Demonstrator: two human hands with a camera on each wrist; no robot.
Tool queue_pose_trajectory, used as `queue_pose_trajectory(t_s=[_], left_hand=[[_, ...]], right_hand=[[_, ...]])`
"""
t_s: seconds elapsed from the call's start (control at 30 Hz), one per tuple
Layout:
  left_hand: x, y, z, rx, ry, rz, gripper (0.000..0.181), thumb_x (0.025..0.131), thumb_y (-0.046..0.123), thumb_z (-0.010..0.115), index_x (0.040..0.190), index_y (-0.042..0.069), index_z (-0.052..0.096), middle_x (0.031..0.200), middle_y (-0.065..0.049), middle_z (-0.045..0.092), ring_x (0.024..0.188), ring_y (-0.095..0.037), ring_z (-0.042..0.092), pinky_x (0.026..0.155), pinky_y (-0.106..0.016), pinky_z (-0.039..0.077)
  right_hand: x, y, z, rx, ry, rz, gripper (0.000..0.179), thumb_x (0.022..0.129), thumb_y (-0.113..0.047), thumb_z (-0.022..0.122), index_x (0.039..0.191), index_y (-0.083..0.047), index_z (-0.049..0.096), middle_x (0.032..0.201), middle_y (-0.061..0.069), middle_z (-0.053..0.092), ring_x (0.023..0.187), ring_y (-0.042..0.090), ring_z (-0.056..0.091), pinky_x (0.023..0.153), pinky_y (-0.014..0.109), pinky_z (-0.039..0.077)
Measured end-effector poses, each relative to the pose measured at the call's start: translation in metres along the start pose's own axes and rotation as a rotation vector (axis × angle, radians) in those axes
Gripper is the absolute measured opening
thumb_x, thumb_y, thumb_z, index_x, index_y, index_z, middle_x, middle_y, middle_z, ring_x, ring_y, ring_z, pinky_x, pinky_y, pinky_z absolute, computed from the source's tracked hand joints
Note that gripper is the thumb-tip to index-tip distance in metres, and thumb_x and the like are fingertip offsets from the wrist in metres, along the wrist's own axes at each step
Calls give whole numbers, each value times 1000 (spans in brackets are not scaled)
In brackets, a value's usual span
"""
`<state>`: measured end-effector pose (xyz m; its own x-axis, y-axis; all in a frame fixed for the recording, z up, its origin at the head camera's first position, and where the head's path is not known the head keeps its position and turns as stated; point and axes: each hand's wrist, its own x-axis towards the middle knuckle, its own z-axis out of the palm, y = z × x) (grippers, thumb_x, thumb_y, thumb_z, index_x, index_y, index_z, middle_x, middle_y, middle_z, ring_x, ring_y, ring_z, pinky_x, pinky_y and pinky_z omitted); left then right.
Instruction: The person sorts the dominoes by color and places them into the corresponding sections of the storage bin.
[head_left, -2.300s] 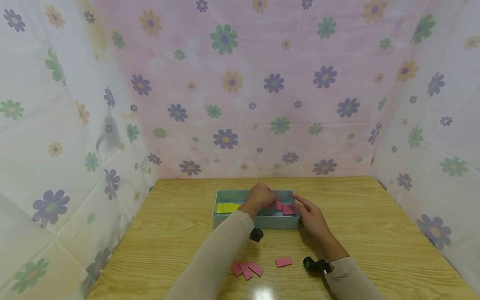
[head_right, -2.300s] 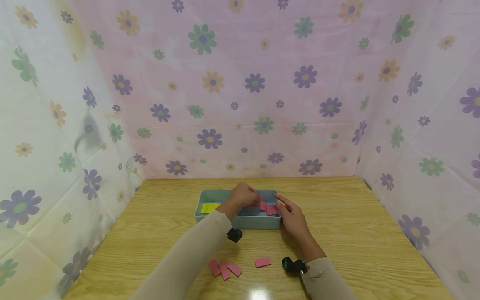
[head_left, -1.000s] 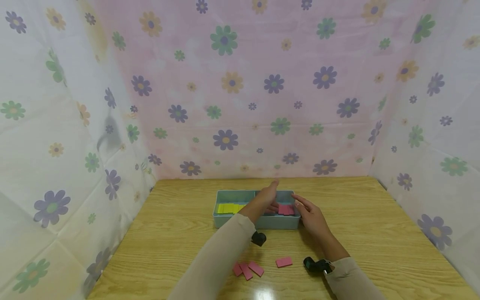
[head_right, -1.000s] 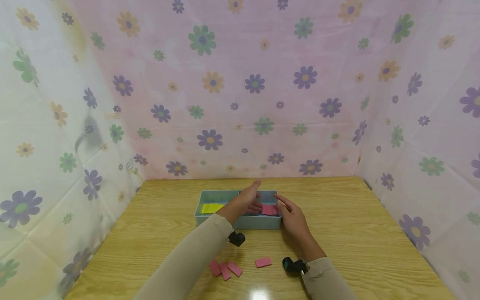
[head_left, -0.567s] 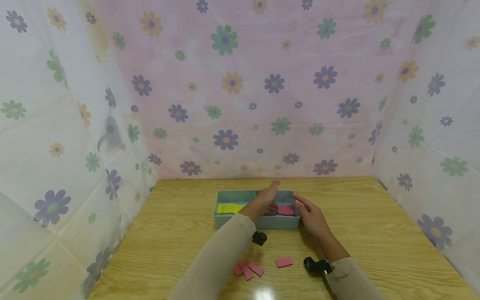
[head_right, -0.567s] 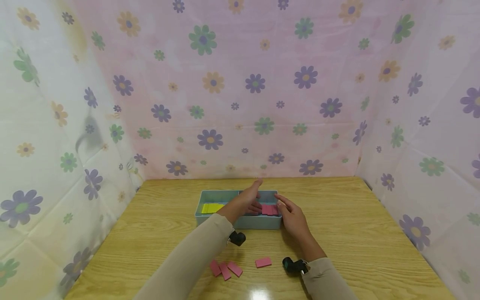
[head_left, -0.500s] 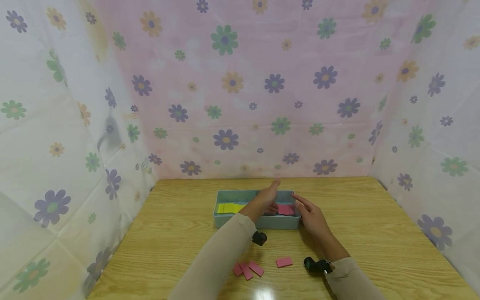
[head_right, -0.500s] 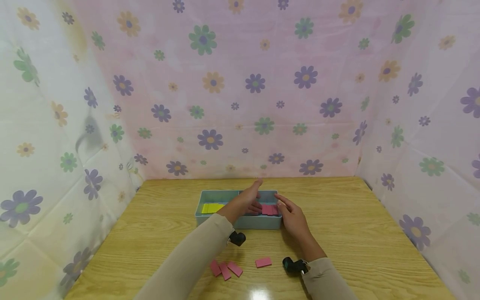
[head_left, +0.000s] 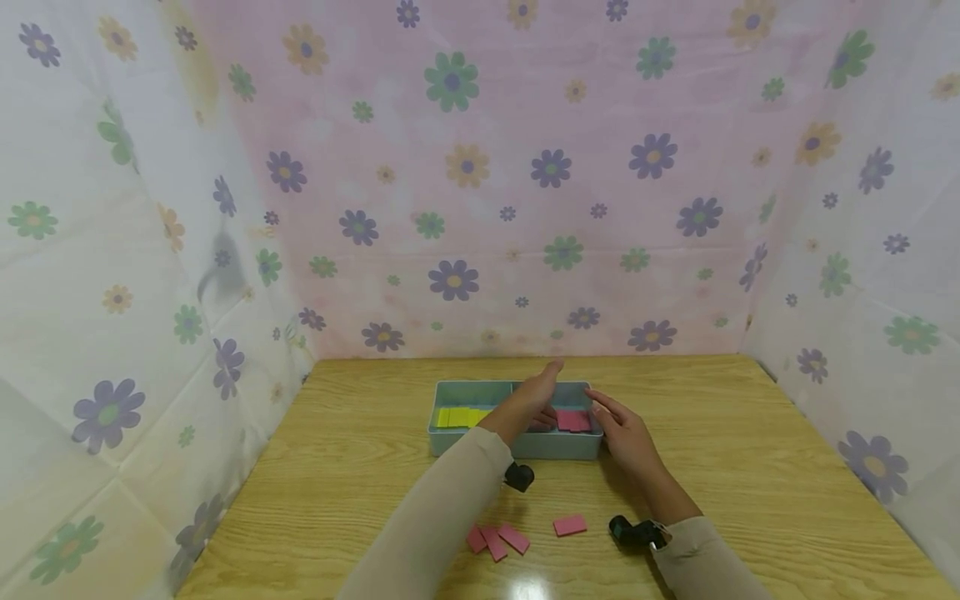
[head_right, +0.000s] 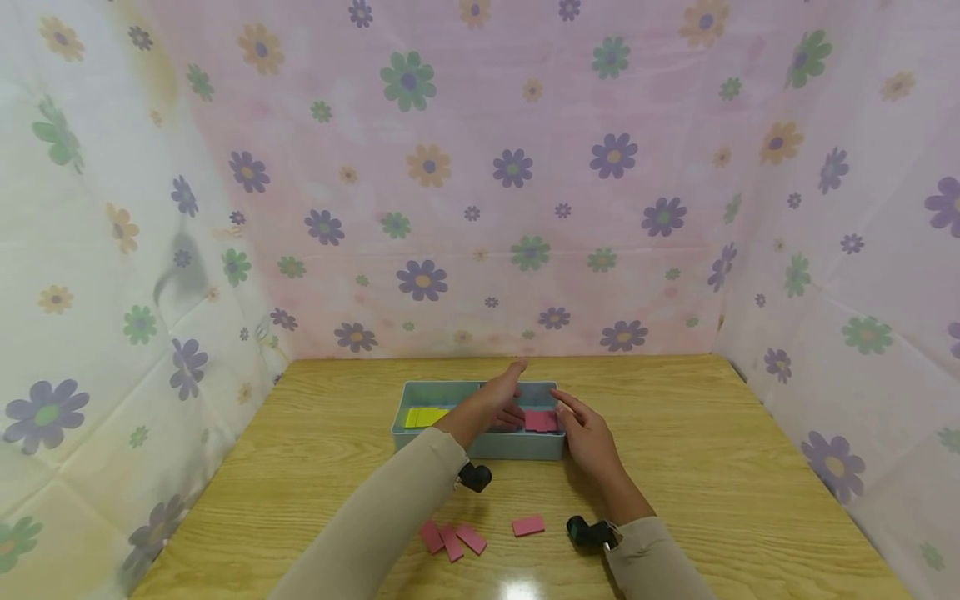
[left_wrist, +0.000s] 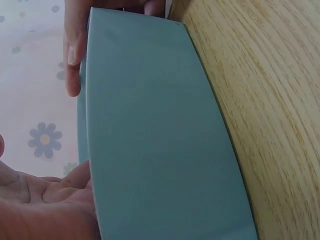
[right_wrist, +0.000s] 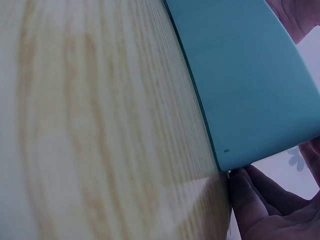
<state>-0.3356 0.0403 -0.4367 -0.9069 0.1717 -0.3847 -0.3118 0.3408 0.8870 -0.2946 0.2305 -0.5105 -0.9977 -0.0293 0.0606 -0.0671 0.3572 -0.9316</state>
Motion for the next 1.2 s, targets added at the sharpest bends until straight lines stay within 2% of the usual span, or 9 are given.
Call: queue_pose_trajectory(t_s=[0.23, 0.47, 0.57, 0.7, 0.83, 0.9, 0.97, 1.07, 1.2], left_hand=[[-10, 4, -5, -12, -4, 42, 99, 93, 82, 41, 154, 4, 47, 120, -30, 69, 108, -42, 70, 101, -53, 55], [-22, 8, -12, -40, -75, 124, 92, 98, 74, 43, 152, -1, 48, 135, -30, 64, 118, -43, 68, 103, -53, 54], [-27, 10, -15, -33, -89, 150, 91, 98, 73, 44, 149, -3, 51, 132, -29, 66, 119, -41, 68, 103, -53, 54], [-34, 11, -19, -19, -86, 181, 84, 99, 69, 49, 141, -3, 58, 117, -22, 74, 108, -35, 73, 100, -52, 57], [-41, 7, -25, -24, -100, 211, 75, 99, 64, 55, 137, 0, 62, 105, -12, 76, 96, -25, 76, 95, -49, 60], [-44, 3, -29, -25, -118, 230, 72, 99, 62, 57, 138, 2, 61, 105, -10, 76, 99, -27, 76, 95, -49, 60], [-47, -2, -34, -20, -137, 245, 69, 99, 60, 59, 139, 3, 61, 108, -10, 77, 106, -31, 74, 96, -50, 59], [-52, -8, -40, 24, -153, 277, 68, 99, 58, 62, 140, 4, 60, 116, -10, 75, 113, -32, 72, 97, -49, 59], [-59, -18, -46, 82, -148, 322, 57, 98, 51, 68, 132, 6, 64, 116, -6, 74, 109, -27, 72, 94, -45, 61]], right_hand=[[0, 0, 1, 14, -5, -10, 49, 110, -45, 46, 155, -25, 50, 153, 14, 49, 119, 32, 52, 77, 27, 45], [-1, -3, 1, 0, -7, -4, 48, 111, -43, 45, 156, -26, 49, 156, 13, 48, 125, 31, 51, 84, 29, 46], [-1, -4, 1, 14, -6, 1, 47, 111, -43, 46, 155, -27, 50, 150, 15, 51, 123, 32, 52, 81, 29, 47], [-2, -4, 1, 27, -11, -3, 48, 111, -44, 46, 155, -27, 49, 150, 17, 51, 116, 34, 53, 78, 30, 47], [-2, -4, 1, 26, -23, -10, 50, 111, -46, 44, 156, -26, 48, 161, 14, 43, 127, 32, 51, 92, 35, 52], [-3, -4, 1, 34, -31, -4, 51, 111, -46, 44, 157, -26, 47, 164, 14, 40, 137, 33, 48, 104, 44, 52], [-3, -4, 0, 40, -35, -1, 51, 111, -46, 44, 158, -25, 46, 166, 14, 37, 147, 34, 41, 114, 52, 45], [-3, -5, 0, 46, -37, 0, 51, 111, -44, 44, 158, -23, 46, 166, 16, 36, 151, 37, 37, 115, 58, 40], [-2, -4, -1, 44, -38, -9, 50, 111, -42, 45, 157, -23, 47, 164, 16, 39, 147, 35, 41, 113, 54, 45]])
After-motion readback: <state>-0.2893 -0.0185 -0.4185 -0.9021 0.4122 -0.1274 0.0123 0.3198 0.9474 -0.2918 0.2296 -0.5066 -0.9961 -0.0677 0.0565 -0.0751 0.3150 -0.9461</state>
